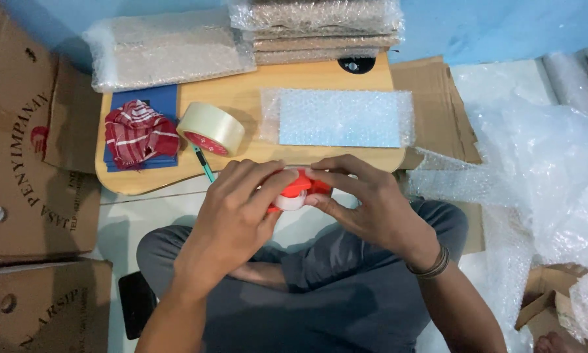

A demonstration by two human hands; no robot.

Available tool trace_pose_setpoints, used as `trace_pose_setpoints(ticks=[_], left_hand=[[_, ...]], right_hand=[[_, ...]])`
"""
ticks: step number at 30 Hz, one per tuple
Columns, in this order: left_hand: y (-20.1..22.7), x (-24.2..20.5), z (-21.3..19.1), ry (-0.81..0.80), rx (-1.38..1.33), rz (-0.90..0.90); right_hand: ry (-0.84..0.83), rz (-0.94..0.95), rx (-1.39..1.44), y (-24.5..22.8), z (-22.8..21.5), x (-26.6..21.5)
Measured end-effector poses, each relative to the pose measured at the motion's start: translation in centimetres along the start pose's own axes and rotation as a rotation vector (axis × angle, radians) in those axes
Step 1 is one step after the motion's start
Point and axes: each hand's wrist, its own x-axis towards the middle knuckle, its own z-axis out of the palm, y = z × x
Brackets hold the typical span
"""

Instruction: The person sits on the floor and wraps a rectangular mirror in bubble wrap. They wipe the mirror surface with a cloth, place it on a sheet of bubble wrap, fold the wrap around the mirror, and secure it with tape. The wrapped mirror is then placed on a stack of similar items.

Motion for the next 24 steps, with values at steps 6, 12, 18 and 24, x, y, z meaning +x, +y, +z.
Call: trace_pose_setpoints(ticks=[6, 12, 18, 24], left_hand=[[-0.7, 0.1, 0.5, -0.031, 0.04, 0.017], [-1.7, -0.1, 0.2, 0.012, -0.104, -0.01], [-2.5, -0.7, 1.1, -0.015, -0.299, -0.075], [-2.6, -0.5, 1.2, -0.033, -0.382, -0.061]], right_hand=[[-0.015, 0.049, 0.036, 0.3, 0.3, -0.2], [-0.079, 0.139, 0.178, 0.5, -0.6, -1.1], [-0.043, 0.276, 0.668, 2.5, 0.2, -3.1], [0.038, 0.27, 0.781, 2.8, 0.9, -3.4]])
